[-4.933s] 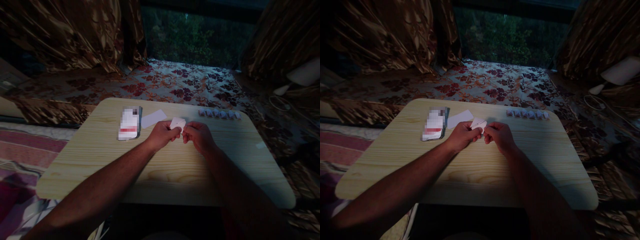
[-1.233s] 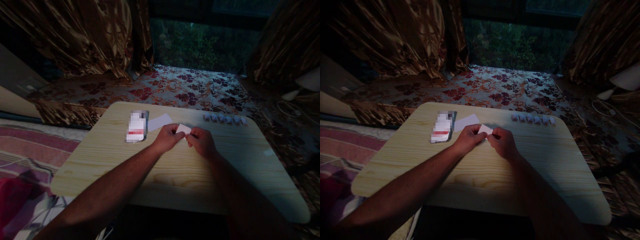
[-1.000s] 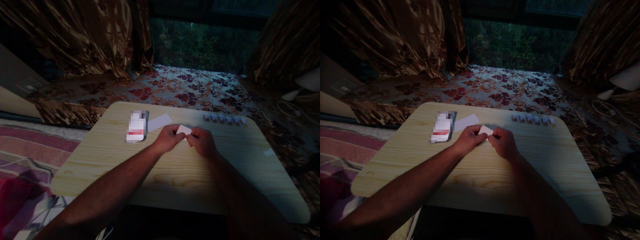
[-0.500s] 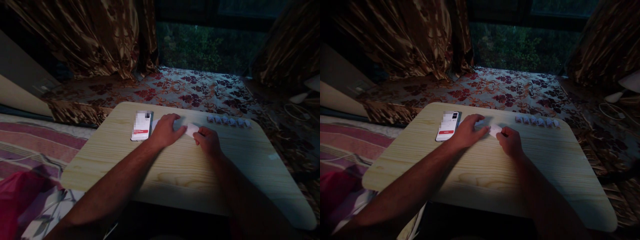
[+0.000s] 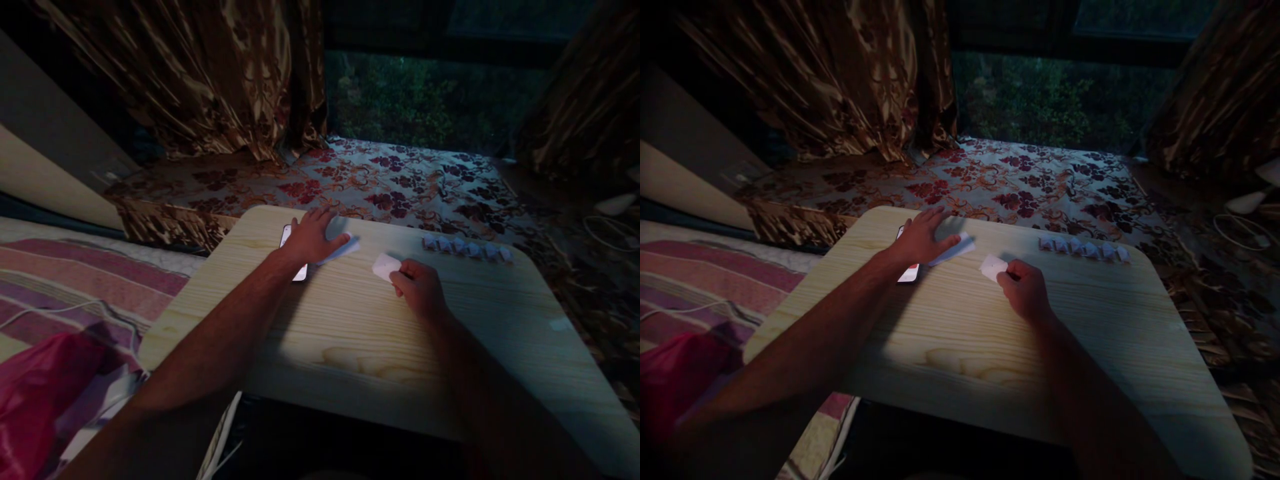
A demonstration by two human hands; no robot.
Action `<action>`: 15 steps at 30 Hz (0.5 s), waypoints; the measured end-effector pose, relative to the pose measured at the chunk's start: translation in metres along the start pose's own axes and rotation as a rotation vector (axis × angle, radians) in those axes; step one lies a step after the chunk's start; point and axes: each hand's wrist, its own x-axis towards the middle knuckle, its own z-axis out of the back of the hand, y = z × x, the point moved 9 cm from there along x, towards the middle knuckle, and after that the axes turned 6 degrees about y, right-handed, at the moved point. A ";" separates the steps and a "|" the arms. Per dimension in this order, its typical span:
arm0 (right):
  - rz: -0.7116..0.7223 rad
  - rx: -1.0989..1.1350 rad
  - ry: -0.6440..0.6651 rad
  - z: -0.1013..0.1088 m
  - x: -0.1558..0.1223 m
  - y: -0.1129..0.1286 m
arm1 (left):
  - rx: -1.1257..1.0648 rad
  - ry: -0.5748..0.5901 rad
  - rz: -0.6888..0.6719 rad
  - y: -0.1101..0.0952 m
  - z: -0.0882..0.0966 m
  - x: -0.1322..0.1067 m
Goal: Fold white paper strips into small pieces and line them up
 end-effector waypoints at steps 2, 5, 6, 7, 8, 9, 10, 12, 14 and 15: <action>-0.009 0.012 0.003 0.000 0.000 -0.002 | -0.018 0.009 -0.008 0.003 -0.002 0.002; -0.009 0.022 0.004 -0.001 0.000 -0.003 | -0.045 0.008 -0.015 0.009 -0.002 0.004; -0.008 0.021 0.004 -0.001 0.000 -0.003 | -0.053 0.011 -0.017 0.010 -0.002 0.005; -0.007 0.020 0.006 -0.001 0.000 -0.003 | -0.059 0.016 -0.019 0.012 -0.002 0.005; -0.009 0.019 0.006 -0.001 0.000 -0.003 | -0.063 0.020 -0.019 0.013 -0.003 0.005; -0.013 0.021 0.007 -0.001 0.000 -0.004 | -0.066 0.021 -0.017 0.015 -0.003 0.004; -0.016 0.023 0.007 -0.001 0.000 -0.005 | -0.066 0.018 -0.015 0.016 -0.003 0.004; -0.014 0.023 0.006 -0.001 0.000 -0.005 | -0.063 0.007 -0.017 0.018 -0.003 0.002; -0.007 0.016 0.006 -0.001 0.001 -0.006 | -0.055 -0.006 -0.026 0.018 -0.003 0.000; -0.003 0.009 0.007 -0.001 0.001 -0.006 | -0.050 -0.012 -0.031 0.018 -0.002 -0.002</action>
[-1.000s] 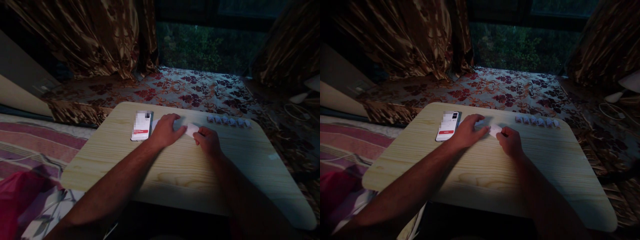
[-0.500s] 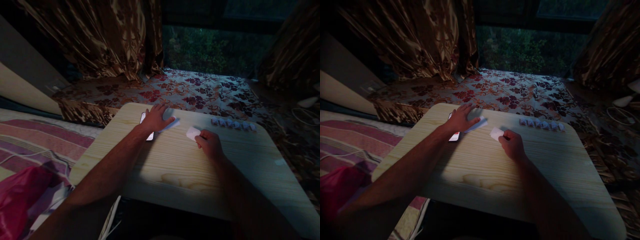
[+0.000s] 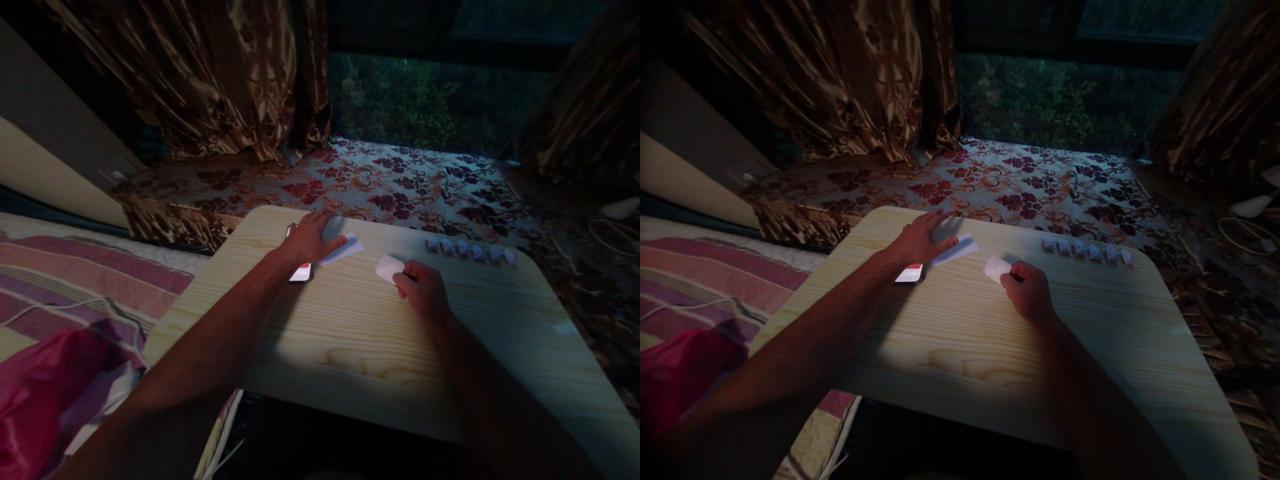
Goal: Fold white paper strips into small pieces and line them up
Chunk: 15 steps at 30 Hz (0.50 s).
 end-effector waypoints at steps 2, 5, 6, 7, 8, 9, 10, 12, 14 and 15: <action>0.001 -0.013 0.001 0.000 0.000 0.000 | 0.013 -0.016 0.000 -0.002 0.002 -0.006; 0.007 -0.028 -0.007 0.000 0.000 0.002 | 0.039 -0.050 -0.003 -0.014 0.007 -0.021; 0.008 -0.028 -0.012 0.000 0.000 0.003 | 0.044 -0.065 -0.008 -0.021 0.008 -0.027; 0.004 -0.024 -0.017 0.001 -0.001 0.003 | 0.042 -0.070 -0.014 -0.028 0.008 -0.032; -0.003 -0.016 -0.021 0.001 -0.001 0.002 | 0.033 -0.069 -0.025 -0.036 0.008 -0.038; -0.011 -0.005 -0.023 0.001 -0.001 0.001 | 0.025 -0.063 -0.038 -0.045 0.006 -0.043; -0.019 0.007 -0.026 0.002 -0.001 0.000 | 0.016 -0.055 -0.049 -0.054 0.004 -0.047; -0.020 0.017 -0.043 0.004 -0.001 -0.001 | 0.001 -0.044 -0.075 -0.070 -0.002 -0.053; -0.014 0.026 -0.067 0.007 0.000 -0.002 | -0.005 -0.041 -0.097 -0.082 -0.008 -0.057; -0.016 0.036 -0.079 0.008 0.000 -0.003 | -0.006 -0.038 -0.099 -0.086 -0.011 -0.059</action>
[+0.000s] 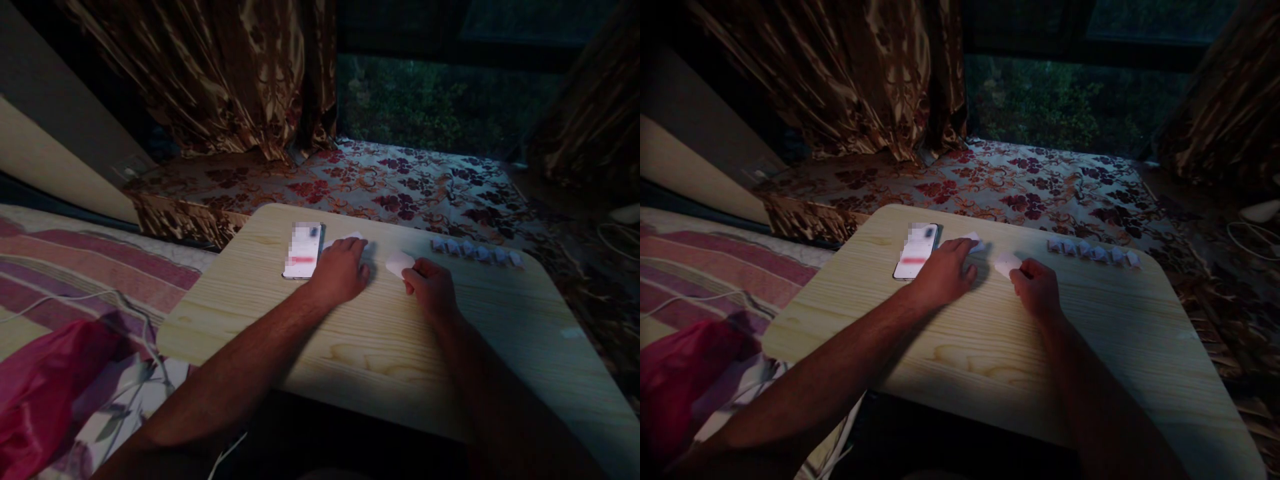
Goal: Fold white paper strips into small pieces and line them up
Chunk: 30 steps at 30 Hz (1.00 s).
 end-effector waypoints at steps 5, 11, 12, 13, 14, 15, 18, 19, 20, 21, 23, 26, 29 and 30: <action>0.006 0.034 -0.018 0.002 0.002 -0.003 | 0.043 0.004 0.038 -0.009 -0.012 -0.009; -0.001 0.008 -0.009 0.001 0.002 -0.006 | 0.058 0.044 0.082 -0.012 -0.015 -0.018; -0.002 0.002 -0.006 0.001 0.001 -0.006 | 0.064 0.047 0.096 -0.011 -0.013 -0.020; -0.004 -0.004 -0.004 0.001 0.001 -0.005 | 0.073 0.050 0.115 -0.009 -0.011 -0.022; -0.004 -0.010 -0.003 0.001 0.001 -0.004 | 0.083 0.053 0.136 -0.007 -0.010 -0.023; -0.005 -0.016 -0.002 0.002 0.001 -0.003 | 0.090 0.058 0.159 -0.004 -0.009 -0.026; -0.010 -0.037 0.002 0.002 0.001 -0.001 | 0.095 0.078 0.217 0.004 -0.010 -0.032; -0.009 -0.037 0.003 0.002 0.001 0.000 | 0.093 0.083 0.229 0.007 -0.012 -0.034; -0.008 -0.035 0.003 0.002 0.001 0.000 | 0.092 0.084 0.239 0.008 -0.014 -0.036; -0.008 -0.031 0.004 0.002 0.001 0.000 | 0.091 0.081 0.246 0.010 -0.015 -0.037; -0.008 -0.029 0.003 0.002 0.000 0.001 | 0.088 0.071 0.244 0.012 -0.018 -0.040; -0.017 -0.036 0.002 0.002 -0.001 0.002 | 0.077 0.068 0.243 0.013 -0.018 -0.041; -0.012 -0.024 0.004 0.001 -0.001 0.004 | 0.076 0.047 0.246 0.011 -0.008 -0.042; -0.008 -0.015 0.004 0.001 -0.001 0.004 | 0.075 0.020 0.237 0.008 -0.002 -0.041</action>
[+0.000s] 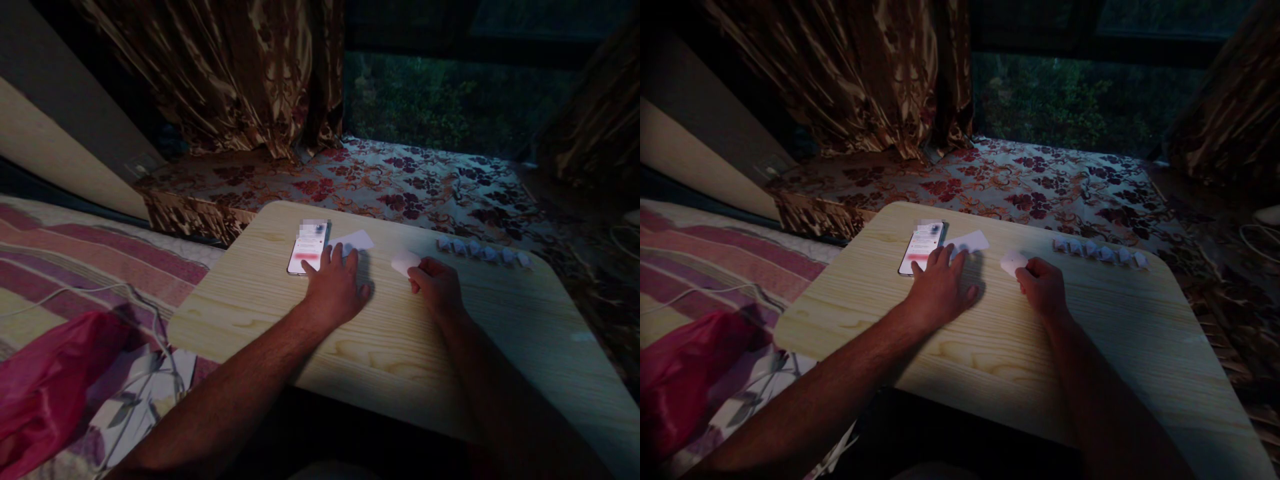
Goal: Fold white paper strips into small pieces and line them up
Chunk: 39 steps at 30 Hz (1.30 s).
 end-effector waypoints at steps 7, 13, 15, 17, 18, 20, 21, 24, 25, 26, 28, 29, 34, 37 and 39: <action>0.005 0.084 -0.004 0.000 -0.001 0.002 | -0.504 -0.097 -0.082 -0.029 0.009 0.033; 0.020 0.135 0.019 0.002 0.001 0.001 | -1.231 0.114 -0.090 -0.045 -0.047 0.062; 0.014 0.110 0.036 0.001 0.001 0.000 | -1.386 0.220 -0.074 -0.048 -0.062 0.061; 0.013 0.093 0.047 0.000 0.002 0.000 | -1.453 0.281 -0.115 -0.051 -0.066 0.059; 0.013 0.090 0.040 0.000 0.001 -0.001 | -1.479 0.310 -0.129 -0.052 -0.068 0.058; 0.011 0.084 0.056 -0.002 0.002 -0.001 | -1.503 0.340 -0.130 -0.051 -0.069 0.057; 0.013 0.081 0.058 -0.003 0.002 0.000 | -1.498 0.353 -0.140 -0.051 -0.069 0.057; 0.008 0.087 0.053 -0.003 0.002 0.000 | -1.462 0.354 -0.167 -0.051 -0.067 0.057; 0.003 0.089 0.053 -0.003 0.001 0.000 | -1.449 0.348 -0.171 -0.051 -0.066 0.056; -0.003 0.092 0.058 -0.004 0.001 0.000 | -1.433 0.345 -0.172 -0.051 -0.065 0.056; -0.002 0.082 0.068 -0.005 0.000 0.002 | -1.401 0.339 -0.169 -0.051 -0.064 0.055; 0.003 0.075 0.077 -0.006 -0.001 0.003 | -1.388 0.335 -0.167 -0.051 -0.064 0.055; 0.019 0.048 0.120 -0.009 -0.004 0.008 | -1.365 0.299 -0.143 -0.048 -0.062 0.054; 0.020 0.020 0.130 -0.010 -0.005 0.009 | -1.361 0.284 -0.142 -0.048 -0.062 0.054; 0.021 0.021 0.140 -0.011 -0.005 0.009 | -1.363 0.274 -0.137 -0.047 -0.062 0.053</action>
